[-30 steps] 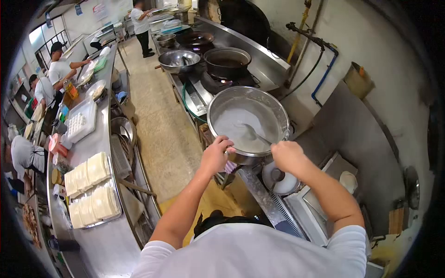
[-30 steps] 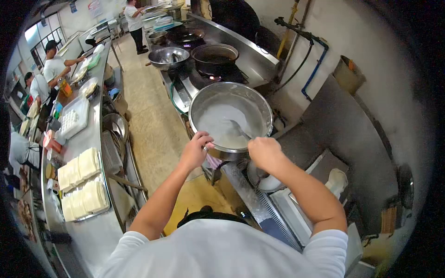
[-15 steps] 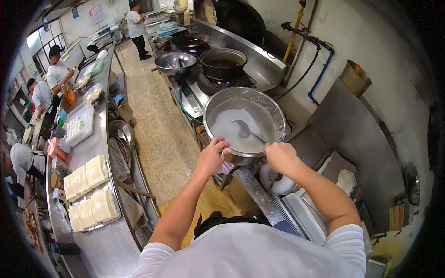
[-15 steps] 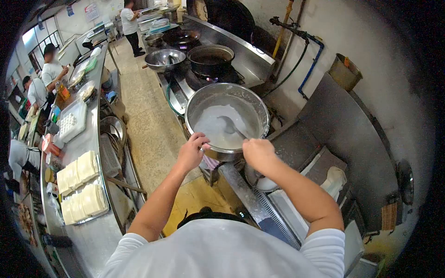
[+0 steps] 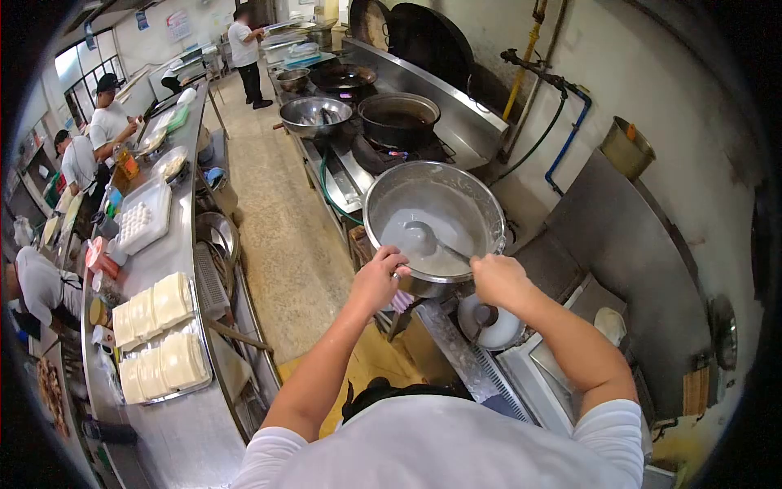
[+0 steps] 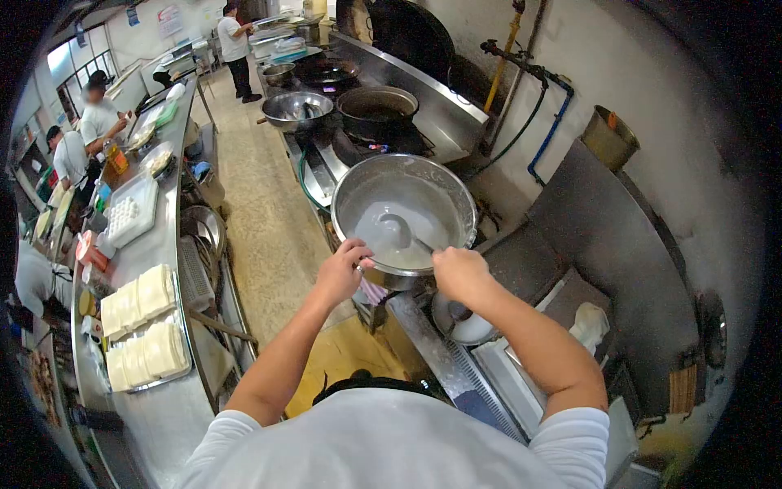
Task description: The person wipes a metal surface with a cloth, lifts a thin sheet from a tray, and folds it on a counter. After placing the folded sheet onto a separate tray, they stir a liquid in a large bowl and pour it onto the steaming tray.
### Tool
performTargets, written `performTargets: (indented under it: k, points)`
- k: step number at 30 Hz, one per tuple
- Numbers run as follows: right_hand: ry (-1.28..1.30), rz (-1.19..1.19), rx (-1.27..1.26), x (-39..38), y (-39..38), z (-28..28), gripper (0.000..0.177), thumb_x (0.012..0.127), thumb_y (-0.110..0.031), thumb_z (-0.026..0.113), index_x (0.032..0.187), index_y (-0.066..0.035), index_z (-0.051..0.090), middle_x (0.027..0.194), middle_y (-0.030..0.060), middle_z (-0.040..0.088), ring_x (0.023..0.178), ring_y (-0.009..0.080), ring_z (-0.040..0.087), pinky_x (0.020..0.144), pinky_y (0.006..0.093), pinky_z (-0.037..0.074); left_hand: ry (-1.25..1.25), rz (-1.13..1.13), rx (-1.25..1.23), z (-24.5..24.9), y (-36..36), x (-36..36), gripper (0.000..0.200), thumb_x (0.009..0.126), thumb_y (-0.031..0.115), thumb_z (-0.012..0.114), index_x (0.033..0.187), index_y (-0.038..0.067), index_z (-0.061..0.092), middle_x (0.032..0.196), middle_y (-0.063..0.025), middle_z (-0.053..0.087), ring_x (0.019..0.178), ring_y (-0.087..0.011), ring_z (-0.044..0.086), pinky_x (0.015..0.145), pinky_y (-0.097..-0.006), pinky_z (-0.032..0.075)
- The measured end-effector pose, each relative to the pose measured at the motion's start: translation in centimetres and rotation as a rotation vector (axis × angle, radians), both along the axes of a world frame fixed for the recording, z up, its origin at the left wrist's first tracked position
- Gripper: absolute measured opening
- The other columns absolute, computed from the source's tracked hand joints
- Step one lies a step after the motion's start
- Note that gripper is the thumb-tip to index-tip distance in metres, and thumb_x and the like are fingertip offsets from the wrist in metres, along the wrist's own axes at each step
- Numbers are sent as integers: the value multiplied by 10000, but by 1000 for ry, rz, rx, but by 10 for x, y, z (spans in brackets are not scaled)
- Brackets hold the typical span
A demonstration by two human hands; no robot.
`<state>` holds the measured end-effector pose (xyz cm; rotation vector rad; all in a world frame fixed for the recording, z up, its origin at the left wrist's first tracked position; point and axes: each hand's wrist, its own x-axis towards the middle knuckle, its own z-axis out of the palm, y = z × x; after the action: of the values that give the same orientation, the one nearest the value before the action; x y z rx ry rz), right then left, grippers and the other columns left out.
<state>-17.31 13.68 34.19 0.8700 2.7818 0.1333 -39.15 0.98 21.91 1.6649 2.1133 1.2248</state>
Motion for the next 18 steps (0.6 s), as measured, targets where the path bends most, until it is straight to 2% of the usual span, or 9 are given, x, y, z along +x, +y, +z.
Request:
performTargets:
  k: [3,7,10,14,18]
  points:
    - [-117,17,-5,4,9,18,187,831,-107,640,963,-10,732,923,223,746,884,370,751,771,458,612,-76,3,-17,2,0,2,217,961,268,665,1111,120,713,1272,-77,628,1091,-351,652,893,-453,529]
    - [-230,11,-121,-7,-12,83,187,821,-75,604,906,4,751,915,247,737,898,388,742,801,464,600,-56,8,-29,5,-1,2,217,956,262,670,1112,116,710,1271,-76,629,1086,-352,653,891,-453,530]
    - [-66,-6,-171,-8,-15,68,195,806,-61,594,907,13,744,901,251,734,889,403,738,793,471,597,-51,11,-10,5,-1,2,214,955,259,672,1109,114,709,1265,-78,630,1082,-350,654,886,-452,531]
    - [49,-29,-47,-10,-14,0,177,807,-73,613,898,7,741,911,232,742,875,388,745,782,470,602,-61,9,6,4,-1,2,209,956,255,671,1106,114,707,1255,-81,630,1081,-346,655,879,-452,532]
    - [2,20,10,2,7,4,183,808,-72,615,909,11,743,921,234,743,902,376,748,781,461,606,-54,7,16,3,-1,2,200,948,235,676,1104,113,707,1250,-80,629,1074,-346,657,877,-451,533]
